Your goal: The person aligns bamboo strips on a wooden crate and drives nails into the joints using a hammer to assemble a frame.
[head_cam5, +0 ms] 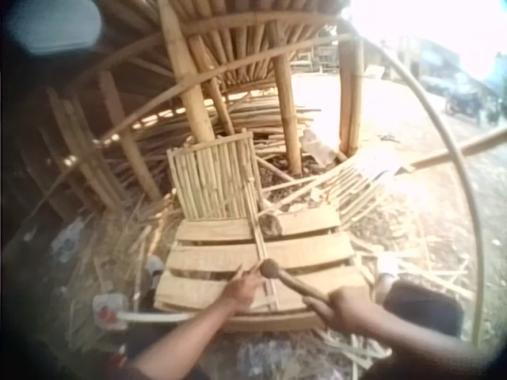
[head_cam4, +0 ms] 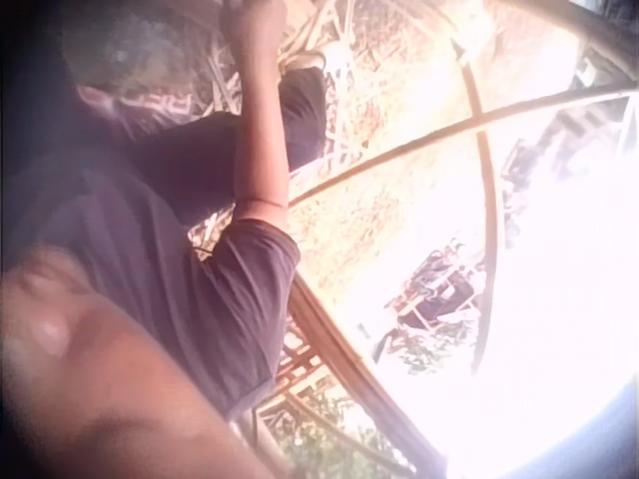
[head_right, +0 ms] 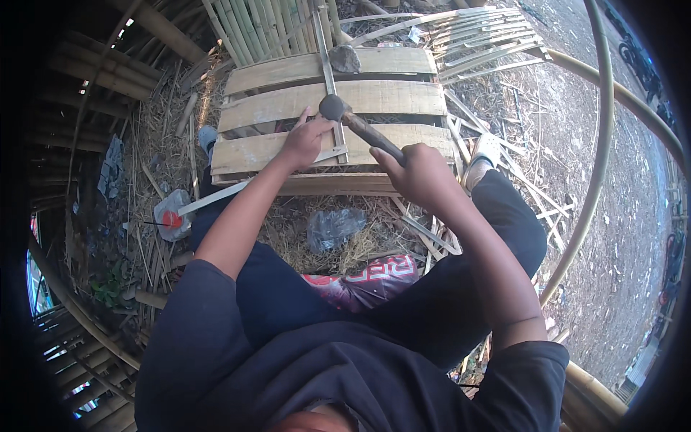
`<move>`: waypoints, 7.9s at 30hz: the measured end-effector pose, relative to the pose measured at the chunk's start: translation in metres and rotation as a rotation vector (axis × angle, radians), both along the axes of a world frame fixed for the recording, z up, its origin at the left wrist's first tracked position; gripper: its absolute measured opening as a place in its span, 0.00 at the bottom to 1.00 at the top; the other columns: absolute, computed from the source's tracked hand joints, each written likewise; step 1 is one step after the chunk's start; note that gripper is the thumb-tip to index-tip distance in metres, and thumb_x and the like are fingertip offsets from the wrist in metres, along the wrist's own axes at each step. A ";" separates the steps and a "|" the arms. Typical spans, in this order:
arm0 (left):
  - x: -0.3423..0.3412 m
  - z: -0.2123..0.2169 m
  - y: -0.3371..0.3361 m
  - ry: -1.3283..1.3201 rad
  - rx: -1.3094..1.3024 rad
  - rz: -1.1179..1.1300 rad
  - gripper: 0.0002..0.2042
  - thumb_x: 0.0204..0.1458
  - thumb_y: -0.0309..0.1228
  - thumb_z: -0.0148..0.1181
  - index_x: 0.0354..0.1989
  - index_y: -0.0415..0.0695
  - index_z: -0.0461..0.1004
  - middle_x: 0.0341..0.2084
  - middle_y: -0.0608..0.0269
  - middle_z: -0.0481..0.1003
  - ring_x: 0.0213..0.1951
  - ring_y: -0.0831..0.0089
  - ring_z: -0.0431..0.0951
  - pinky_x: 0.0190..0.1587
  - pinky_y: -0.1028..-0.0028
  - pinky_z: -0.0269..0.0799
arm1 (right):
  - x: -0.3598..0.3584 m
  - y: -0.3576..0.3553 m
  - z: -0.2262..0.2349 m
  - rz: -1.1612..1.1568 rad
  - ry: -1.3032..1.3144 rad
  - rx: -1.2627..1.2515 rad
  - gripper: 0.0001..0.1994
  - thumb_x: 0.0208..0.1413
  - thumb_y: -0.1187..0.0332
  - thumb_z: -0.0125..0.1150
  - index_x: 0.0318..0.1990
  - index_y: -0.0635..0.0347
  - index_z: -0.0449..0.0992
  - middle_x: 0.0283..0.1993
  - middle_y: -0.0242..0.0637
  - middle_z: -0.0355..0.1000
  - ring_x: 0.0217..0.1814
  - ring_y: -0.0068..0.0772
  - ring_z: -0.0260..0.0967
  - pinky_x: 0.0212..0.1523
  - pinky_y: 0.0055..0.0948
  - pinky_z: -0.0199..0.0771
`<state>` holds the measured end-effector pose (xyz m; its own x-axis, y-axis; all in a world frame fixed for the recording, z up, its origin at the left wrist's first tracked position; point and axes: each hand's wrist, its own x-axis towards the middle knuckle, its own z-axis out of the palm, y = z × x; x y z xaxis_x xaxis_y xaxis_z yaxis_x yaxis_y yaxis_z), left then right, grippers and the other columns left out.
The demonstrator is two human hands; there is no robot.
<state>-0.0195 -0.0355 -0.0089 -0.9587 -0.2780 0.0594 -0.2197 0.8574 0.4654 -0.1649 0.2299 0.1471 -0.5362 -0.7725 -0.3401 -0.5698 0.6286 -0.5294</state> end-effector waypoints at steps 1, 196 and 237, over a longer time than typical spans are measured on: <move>-0.003 0.001 0.003 0.001 -0.002 -0.016 0.27 0.64 0.24 0.43 0.72 0.51 0.66 0.76 0.65 0.58 0.77 0.69 0.54 0.78 0.46 0.37 | -0.003 -0.001 -0.004 -0.078 0.016 -0.043 0.35 0.64 0.39 0.59 0.29 0.73 0.81 0.24 0.61 0.75 0.30 0.64 0.78 0.36 0.52 0.78; 0.040 0.070 0.057 -0.220 -0.209 0.086 0.21 0.59 0.38 0.63 0.62 0.72 0.77 0.40 0.55 0.83 0.43 0.51 0.83 0.46 0.55 0.79 | 0.024 -0.047 -0.134 0.065 0.243 -0.542 0.08 0.52 0.62 0.68 0.32 0.56 0.86 0.35 0.52 0.81 0.39 0.54 0.81 0.41 0.48 0.80; -0.060 0.086 -0.039 -0.397 -0.018 0.757 0.23 0.49 0.49 0.70 0.43 0.41 0.85 0.44 0.47 0.84 0.49 0.51 0.84 0.52 0.55 0.81 | 0.043 -0.112 -0.127 -0.002 0.217 -0.366 0.10 0.50 0.65 0.68 0.29 0.65 0.81 0.33 0.56 0.79 0.38 0.61 0.79 0.41 0.53 0.79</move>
